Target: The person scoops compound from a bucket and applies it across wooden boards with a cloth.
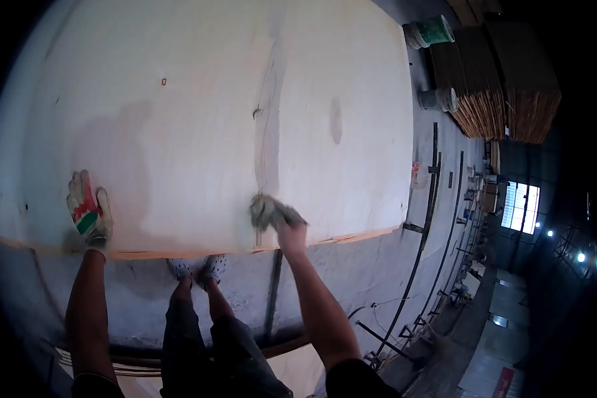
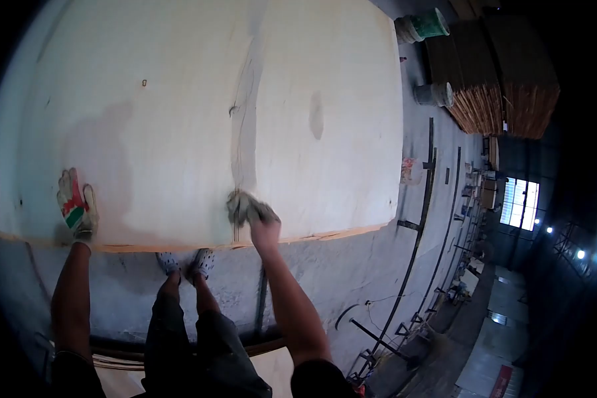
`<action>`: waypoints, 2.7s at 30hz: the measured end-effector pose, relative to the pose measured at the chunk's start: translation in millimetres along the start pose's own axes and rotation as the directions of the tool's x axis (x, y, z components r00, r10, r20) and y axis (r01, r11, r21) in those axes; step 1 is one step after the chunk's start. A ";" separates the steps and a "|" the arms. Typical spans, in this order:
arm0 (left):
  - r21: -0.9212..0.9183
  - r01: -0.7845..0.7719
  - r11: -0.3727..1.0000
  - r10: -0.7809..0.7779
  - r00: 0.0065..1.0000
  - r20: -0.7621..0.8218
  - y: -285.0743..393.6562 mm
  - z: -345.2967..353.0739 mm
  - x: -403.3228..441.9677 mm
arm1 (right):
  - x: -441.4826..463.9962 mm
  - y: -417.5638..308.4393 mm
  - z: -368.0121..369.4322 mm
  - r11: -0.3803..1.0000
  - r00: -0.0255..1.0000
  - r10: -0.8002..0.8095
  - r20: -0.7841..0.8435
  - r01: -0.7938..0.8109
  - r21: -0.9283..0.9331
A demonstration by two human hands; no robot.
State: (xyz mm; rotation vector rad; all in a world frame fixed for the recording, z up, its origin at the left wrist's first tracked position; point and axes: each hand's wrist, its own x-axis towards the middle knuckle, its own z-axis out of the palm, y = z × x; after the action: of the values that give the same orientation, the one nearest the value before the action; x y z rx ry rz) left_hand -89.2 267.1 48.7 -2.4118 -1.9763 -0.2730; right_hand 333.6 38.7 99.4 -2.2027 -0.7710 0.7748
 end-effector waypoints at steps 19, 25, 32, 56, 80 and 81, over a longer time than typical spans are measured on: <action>0.002 0.012 1.000 -0.012 1.000 -0.008 -1.1 -1.0 5.7 | -48.8 -73.2 4.2 0.987 0.985 0.028 -0.171 0.000 0.161; -0.010 0.001 1.000 -0.001 0.999 -0.045 -19.7 -4.9 13.0 | 37.2 -136.5 39.7 0.923 0.989 -0.002 -0.148 0.059 0.379; 0.012 0.002 1.000 -0.002 0.999 0.045 -38.2 -16.8 29.8 | 129.7 -162.9 117.4 0.597 0.964 0.173 -0.204 0.062 0.799; 0.248 0.320 0.915 -0.282 0.943 -0.174 -304.9 34.4 250.9 | 123.8 -306.4 311.3 0.854 0.919 -0.330 0.217 0.388 -0.346; 0.241 0.694 0.679 -0.708 0.705 -0.036 -770.9 -25.4 264.4 | 54.3 -572.6 687.8 0.565 0.961 -0.005 0.277 -0.226 0.794; 0.354 0.641 0.681 -0.678 0.734 -0.024 -779.3 -18.1 260.8 | 87.0 -568.6 708.2 0.715 0.966 -0.003 0.258 -0.178 0.676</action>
State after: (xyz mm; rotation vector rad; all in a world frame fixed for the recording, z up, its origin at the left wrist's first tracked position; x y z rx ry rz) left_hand -801.6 676.3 24.6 -1.4469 -2.6173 0.2058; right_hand -275.5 717.3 69.4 -1.4720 -0.3757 1.1749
